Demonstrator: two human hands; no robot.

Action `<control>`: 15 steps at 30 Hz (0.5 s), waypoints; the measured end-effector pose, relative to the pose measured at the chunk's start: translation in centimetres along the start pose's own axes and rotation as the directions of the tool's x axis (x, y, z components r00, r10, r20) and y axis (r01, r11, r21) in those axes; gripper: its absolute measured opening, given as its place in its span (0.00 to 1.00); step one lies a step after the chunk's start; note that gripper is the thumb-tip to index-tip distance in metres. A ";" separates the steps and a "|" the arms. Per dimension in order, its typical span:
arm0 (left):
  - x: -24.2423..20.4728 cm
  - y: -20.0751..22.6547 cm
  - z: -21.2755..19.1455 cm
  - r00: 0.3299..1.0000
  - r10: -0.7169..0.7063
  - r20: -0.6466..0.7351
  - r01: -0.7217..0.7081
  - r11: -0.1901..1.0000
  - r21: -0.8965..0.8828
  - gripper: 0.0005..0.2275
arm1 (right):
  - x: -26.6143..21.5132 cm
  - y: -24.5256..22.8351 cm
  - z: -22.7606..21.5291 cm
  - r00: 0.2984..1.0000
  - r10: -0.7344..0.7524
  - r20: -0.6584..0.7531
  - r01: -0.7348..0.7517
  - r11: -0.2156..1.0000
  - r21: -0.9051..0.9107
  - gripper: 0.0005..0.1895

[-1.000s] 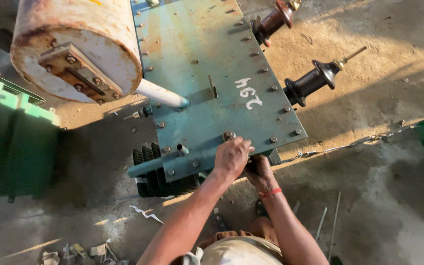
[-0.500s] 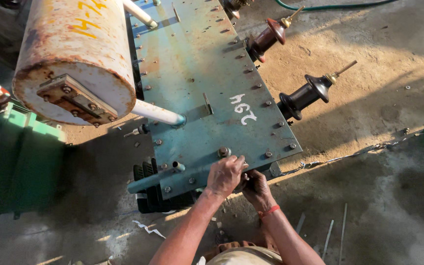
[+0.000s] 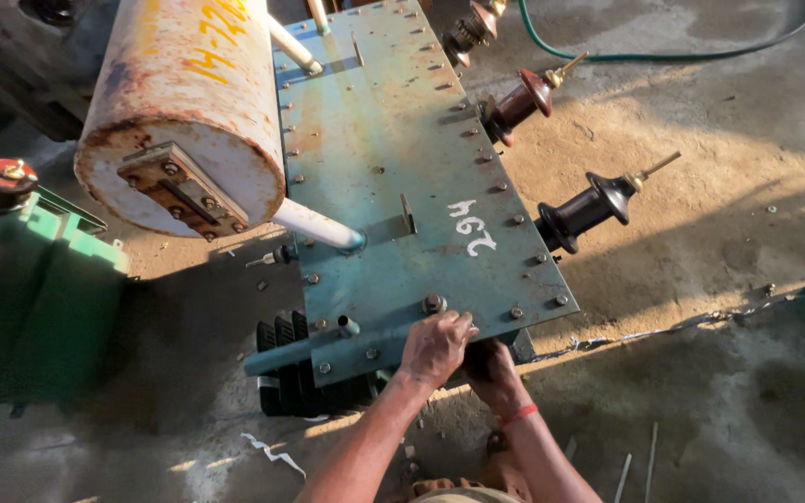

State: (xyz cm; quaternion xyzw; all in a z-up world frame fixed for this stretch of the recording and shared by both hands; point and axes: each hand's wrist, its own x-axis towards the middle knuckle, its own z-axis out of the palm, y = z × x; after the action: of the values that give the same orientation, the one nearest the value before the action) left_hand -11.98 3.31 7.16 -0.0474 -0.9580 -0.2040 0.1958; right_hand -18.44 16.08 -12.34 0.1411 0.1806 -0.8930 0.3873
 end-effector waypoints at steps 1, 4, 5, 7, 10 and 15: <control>0.2 0.0 -0.1 1.000 0.004 0.009 -0.004 1.000 0.005 0.07 | 0.1 -0.2 0.4 0.995 -0.046 -0.092 0.039 0.996 -0.074 0.08; 0.2 0.0 -0.4 1.000 0.011 0.022 -0.011 1.000 0.026 0.07 | 0.2 0.0 0.8 0.993 -0.037 -0.110 0.039 0.999 0.018 0.06; 0.2 -0.1 -0.3 1.000 0.016 0.017 -0.016 0.999 0.033 0.07 | 0.5 0.1 0.7 0.998 -0.033 -0.061 0.032 0.999 -0.019 0.06; -0.4 0.1 -0.1 1.000 0.012 0.011 -0.013 1.000 0.020 0.07 | 0.4 0.5 0.0 0.999 -0.021 0.026 0.024 0.996 -0.089 0.07; 0.0 0.1 -0.5 1.000 0.006 0.001 -0.006 1.000 -0.002 0.07 | 0.8 -0.1 0.0 0.983 -0.026 -0.180 0.032 0.999 0.034 0.07; -0.3 0.2 -0.5 1.000 -0.011 -0.006 0.011 0.999 -0.042 0.07 | 0.2 0.3 0.1 1.000 0.001 0.009 0.000 0.998 -0.067 0.06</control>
State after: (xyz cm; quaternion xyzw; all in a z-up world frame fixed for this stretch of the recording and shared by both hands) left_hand -11.51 3.28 7.51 -0.0455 -0.9532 -0.2250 0.1965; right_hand -18.37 15.68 -12.42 0.1241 0.2085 -0.8871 0.3927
